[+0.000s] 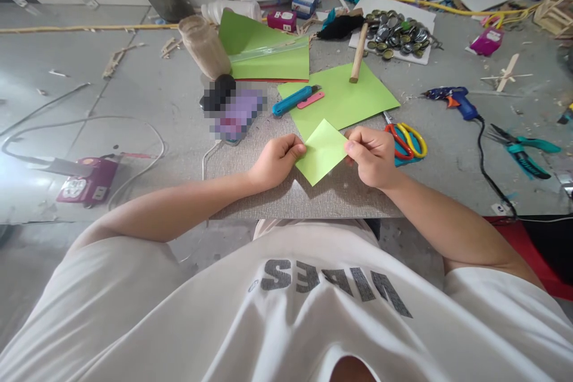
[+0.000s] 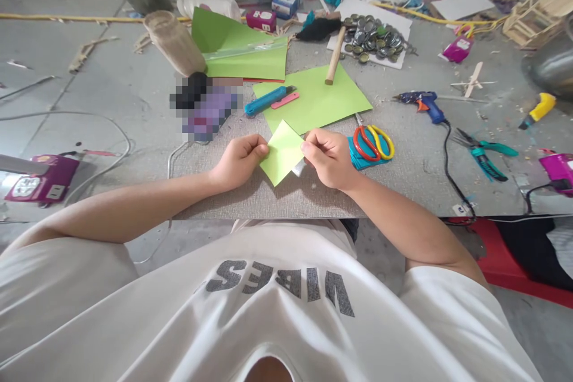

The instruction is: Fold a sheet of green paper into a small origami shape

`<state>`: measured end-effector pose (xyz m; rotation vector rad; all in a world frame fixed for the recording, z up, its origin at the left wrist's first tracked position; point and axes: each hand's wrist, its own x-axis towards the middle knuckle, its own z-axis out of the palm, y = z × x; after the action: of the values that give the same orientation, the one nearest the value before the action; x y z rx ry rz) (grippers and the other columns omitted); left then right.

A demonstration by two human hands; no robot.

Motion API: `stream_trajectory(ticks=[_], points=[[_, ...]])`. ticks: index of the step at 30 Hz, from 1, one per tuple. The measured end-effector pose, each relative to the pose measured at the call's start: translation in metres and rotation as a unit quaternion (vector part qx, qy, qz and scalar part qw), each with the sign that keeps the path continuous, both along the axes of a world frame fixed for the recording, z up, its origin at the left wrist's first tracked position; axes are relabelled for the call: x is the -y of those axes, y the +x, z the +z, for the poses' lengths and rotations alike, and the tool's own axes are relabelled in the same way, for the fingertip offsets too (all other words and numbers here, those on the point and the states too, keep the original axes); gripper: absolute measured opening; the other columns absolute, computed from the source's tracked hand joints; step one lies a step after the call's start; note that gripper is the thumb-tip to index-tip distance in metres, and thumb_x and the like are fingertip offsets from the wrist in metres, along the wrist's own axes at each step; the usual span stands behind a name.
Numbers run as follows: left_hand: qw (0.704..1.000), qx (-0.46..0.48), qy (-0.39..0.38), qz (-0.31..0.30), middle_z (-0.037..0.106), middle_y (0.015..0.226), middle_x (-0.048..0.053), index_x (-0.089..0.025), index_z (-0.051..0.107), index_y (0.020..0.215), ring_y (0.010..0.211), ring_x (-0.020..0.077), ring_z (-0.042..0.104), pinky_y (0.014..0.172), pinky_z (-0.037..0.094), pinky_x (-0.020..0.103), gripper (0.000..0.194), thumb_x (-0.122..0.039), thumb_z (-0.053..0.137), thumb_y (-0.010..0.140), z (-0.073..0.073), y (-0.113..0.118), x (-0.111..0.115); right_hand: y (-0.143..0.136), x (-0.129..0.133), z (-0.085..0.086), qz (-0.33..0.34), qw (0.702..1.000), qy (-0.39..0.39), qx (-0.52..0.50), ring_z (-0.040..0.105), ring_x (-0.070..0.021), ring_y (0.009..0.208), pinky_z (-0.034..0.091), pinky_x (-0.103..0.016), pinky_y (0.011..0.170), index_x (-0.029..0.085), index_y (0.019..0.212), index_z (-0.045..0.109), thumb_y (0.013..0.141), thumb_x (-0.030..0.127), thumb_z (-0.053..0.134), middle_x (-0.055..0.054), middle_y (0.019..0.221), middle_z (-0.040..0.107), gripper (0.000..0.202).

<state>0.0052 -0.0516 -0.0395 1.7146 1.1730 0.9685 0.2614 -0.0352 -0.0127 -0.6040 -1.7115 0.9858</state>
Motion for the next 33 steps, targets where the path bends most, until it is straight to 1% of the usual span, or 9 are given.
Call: stream_trajectory(ticks=[5, 9, 13, 16, 19, 22, 27, 30, 33], points=[[0.999, 0.039, -0.018, -0.008, 0.050, 0.062, -0.003, -0.026, 0.049, 0.069, 0.061, 0.0131, 0.044, 0.059, 0.035, 0.030, 0.077, -0.091, 0.072, 0.102, -0.003, 0.000, -0.001, 0.002, -0.006, 0.001, -0.023, 0.999, -0.021, -0.008, 0.048, -0.0120, 0.048, 0.033, -0.029, 0.047, 0.025, 0.063, 0.059, 0.106, 0.061, 0.086, 0.002, 0.055, 0.060, 0.062], [0.987, 0.142, -0.063, -0.027, 0.068, 0.073, 0.001, -0.024, 0.063, 0.088, 0.064, 0.0166, 0.066, 0.062, 0.056, 0.030, 0.093, -0.117, 0.066, 0.085, -0.003, 0.004, 0.001, 0.002, -0.011, -0.001, -0.033, 0.998, -0.029, -0.034, 0.045, -0.0107, 0.045, 0.033, -0.028, 0.045, 0.026, 0.065, 0.058, 0.106, 0.064, 0.086, 0.004, 0.054, 0.056, 0.063], [0.937, 0.291, -0.185, -0.064, 0.085, 0.093, 0.006, -0.022, 0.072, 0.112, 0.075, 0.0214, 0.084, 0.070, 0.070, 0.032, 0.091, -0.098, 0.100, 0.072, -0.001, 0.010, 0.007, -0.008, -0.011, -0.007, -0.062, 0.995, -0.053, -0.060, 0.043, -0.0091, 0.045, 0.037, -0.026, 0.047, 0.027, 0.072, 0.055, 0.105, 0.079, 0.086, 0.008, 0.056, 0.052, 0.069], [0.938, 0.286, -0.194, -0.017, 0.086, 0.089, 0.006, -0.020, 0.073, 0.103, 0.068, 0.0177, 0.082, 0.064, 0.067, 0.027, 0.085, -0.087, 0.111, 0.067, -0.002, 0.013, 0.009, -0.016, -0.007, -0.011, -0.065, 0.991, -0.104, -0.055, 0.044, -0.0088, 0.046, 0.037, -0.026, 0.046, 0.027, 0.077, 0.057, 0.099, 0.089, 0.086, 0.007, 0.062, 0.060, 0.071], [0.946, 0.278, -0.159, 0.041, 0.083, 0.081, 0.003, -0.021, 0.071, 0.092, 0.061, 0.0148, 0.077, 0.058, 0.062, 0.025, 0.080, -0.088, 0.107, 0.071, -0.004, 0.014, 0.006, -0.017, -0.003, -0.014, -0.018, 0.991, -0.130, -0.019, 0.046, -0.0085, 0.048, 0.040, -0.026, 0.048, 0.026, 0.074, 0.058, 0.100, 0.085, 0.087, 0.004, 0.063, 0.065, 0.071], [0.953, 0.279, -0.096, 0.071, 0.078, 0.077, 0.000, -0.023, 0.069, 0.090, 0.059, 0.0131, 0.073, 0.059, 0.060, 0.024, 0.073, -0.086, 0.104, 0.077, -0.005, 0.014, 0.003, -0.016, 0.001, -0.016, 0.067, 0.982, -0.166, 0.055, 0.050, -0.0097, 0.048, 0.042, -0.027, 0.049, 0.024, 0.069, 0.064, 0.104, 0.068, 0.087, 0.001, 0.060, 0.068, 0.061], [0.963, 0.261, -0.025, 0.059, 0.066, 0.071, -0.002, -0.024, 0.061, 0.079, 0.062, 0.0128, 0.060, 0.061, 0.057, 0.028, 0.083, -0.098, 0.098, 0.074, -0.004, 0.016, 0.005, -0.016, 0.011, -0.016, 0.215, 0.927, -0.248, 0.181, 0.064, -0.0156, 0.059, 0.051, -0.029, 0.053, 0.022, 0.088, 0.077, 0.100, 0.045, 0.090, -0.003, 0.075, 0.079, 0.029], [0.979, 0.195, 0.029, 0.059, 0.057, 0.066, -0.003, -0.024, 0.053, 0.073, 0.060, 0.0116, 0.049, 0.057, 0.049, 0.027, 0.085, -0.101, 0.088, 0.086, -0.001, 0.013, 0.010, -0.012, 0.010, -0.009, 0.242, 0.928, -0.212, 0.185, 0.066, -0.0157, 0.070, 0.054, -0.028, 0.063, 0.022, 0.093, 0.076, 0.096, 0.049, 0.098, -0.001, 0.080, 0.077, 0.035], [0.986, 0.146, 0.072, 0.031, 0.061, 0.068, -0.001, -0.024, 0.058, 0.077, 0.062, 0.0124, 0.051, 0.057, 0.046, 0.028, 0.080, -0.098, 0.081, 0.096, -0.001, 0.007, 0.014, -0.003, 0.005, 0.001, 0.251, 0.938, -0.204, 0.122, 0.071, -0.0178, 0.081, 0.059, -0.029, 0.073, 0.020, 0.103, 0.079, 0.091, 0.063, 0.103, -0.003, 0.092, 0.079, 0.050]])
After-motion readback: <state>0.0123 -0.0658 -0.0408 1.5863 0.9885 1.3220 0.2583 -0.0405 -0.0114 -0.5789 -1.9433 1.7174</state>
